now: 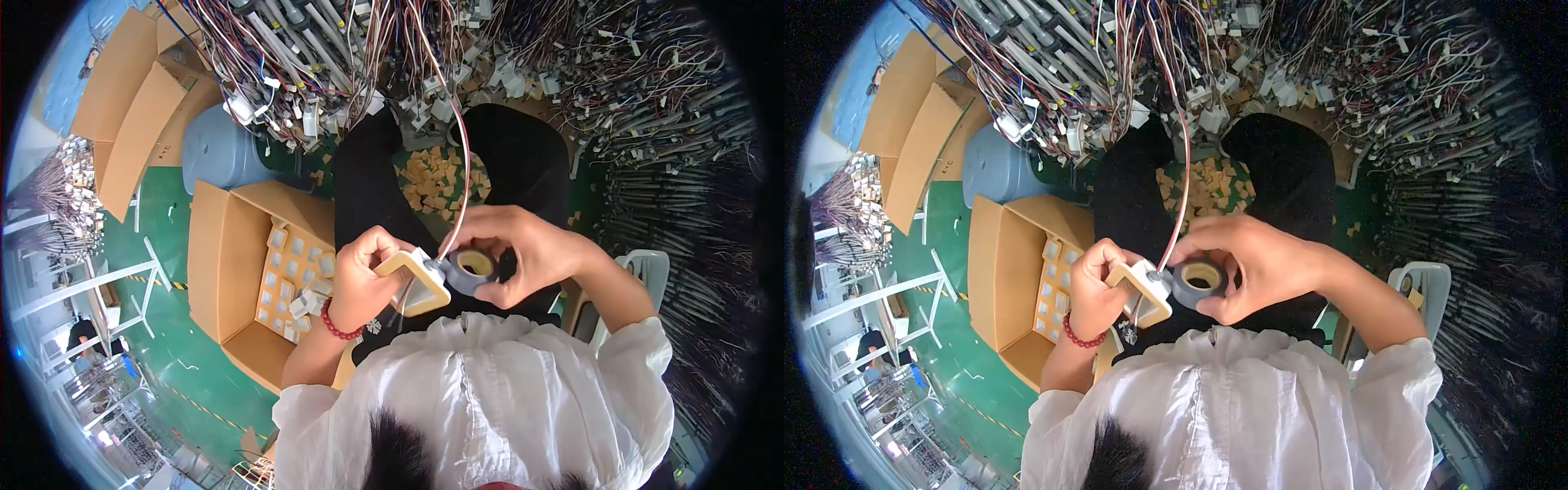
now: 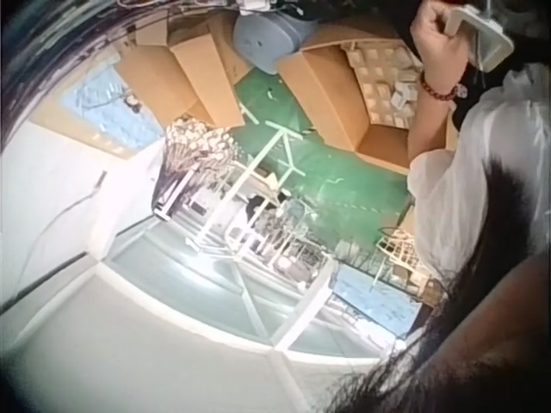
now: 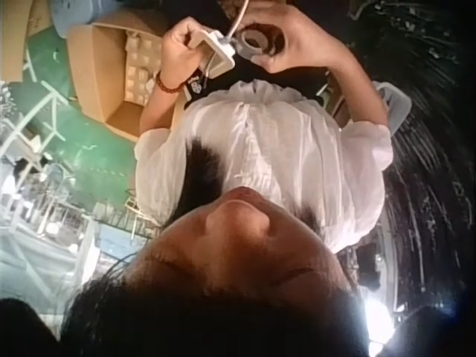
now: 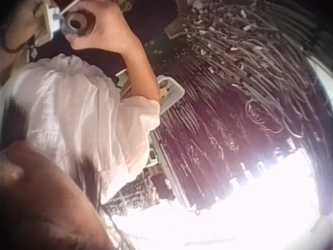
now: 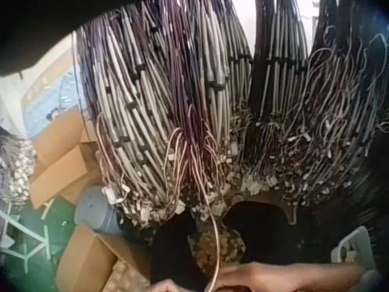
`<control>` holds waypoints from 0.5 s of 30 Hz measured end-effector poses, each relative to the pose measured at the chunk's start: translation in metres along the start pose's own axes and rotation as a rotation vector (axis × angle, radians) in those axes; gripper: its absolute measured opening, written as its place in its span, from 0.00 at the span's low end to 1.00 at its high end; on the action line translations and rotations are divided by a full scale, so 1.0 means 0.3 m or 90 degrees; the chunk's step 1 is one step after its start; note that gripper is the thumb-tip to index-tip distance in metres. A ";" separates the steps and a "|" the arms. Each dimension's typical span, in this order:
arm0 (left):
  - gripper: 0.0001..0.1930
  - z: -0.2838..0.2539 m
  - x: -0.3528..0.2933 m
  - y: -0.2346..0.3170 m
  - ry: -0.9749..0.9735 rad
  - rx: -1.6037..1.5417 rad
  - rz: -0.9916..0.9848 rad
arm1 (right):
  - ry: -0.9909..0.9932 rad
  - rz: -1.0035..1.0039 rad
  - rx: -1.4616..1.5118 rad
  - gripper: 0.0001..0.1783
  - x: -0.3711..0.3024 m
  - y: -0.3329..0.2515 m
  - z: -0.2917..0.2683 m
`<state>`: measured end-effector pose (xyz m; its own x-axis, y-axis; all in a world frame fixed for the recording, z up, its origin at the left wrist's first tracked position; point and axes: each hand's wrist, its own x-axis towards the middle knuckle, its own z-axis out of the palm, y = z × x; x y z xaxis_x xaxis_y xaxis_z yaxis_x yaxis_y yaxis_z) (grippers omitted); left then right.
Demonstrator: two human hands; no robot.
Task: Manually wrapping adhesive tape around components on cable harness assemblies.
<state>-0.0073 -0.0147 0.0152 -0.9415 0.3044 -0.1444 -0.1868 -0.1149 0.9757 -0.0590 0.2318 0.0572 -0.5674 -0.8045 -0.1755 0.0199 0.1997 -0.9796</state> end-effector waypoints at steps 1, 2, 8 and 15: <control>0.14 -0.008 -0.003 -0.003 0.041 0.061 0.016 | 0.018 0.009 0.141 0.20 -0.006 0.008 0.022; 0.14 -0.013 -0.005 -0.005 0.083 0.123 0.032 | 0.006 0.103 0.259 0.17 -0.015 0.019 0.025; 0.16 0.005 -0.003 0.032 0.031 0.374 0.157 | 0.014 0.066 0.416 0.17 -0.016 0.095 0.040; 0.17 0.009 0.003 0.022 0.028 0.425 0.260 | -0.001 0.161 0.380 0.25 -0.006 0.074 0.056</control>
<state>-0.0087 -0.0127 0.0219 -0.9126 0.3203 0.2540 0.3708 0.3873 0.8441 -0.0436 0.2283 0.0340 -0.4840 -0.7740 -0.4083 0.6078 0.0384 -0.7932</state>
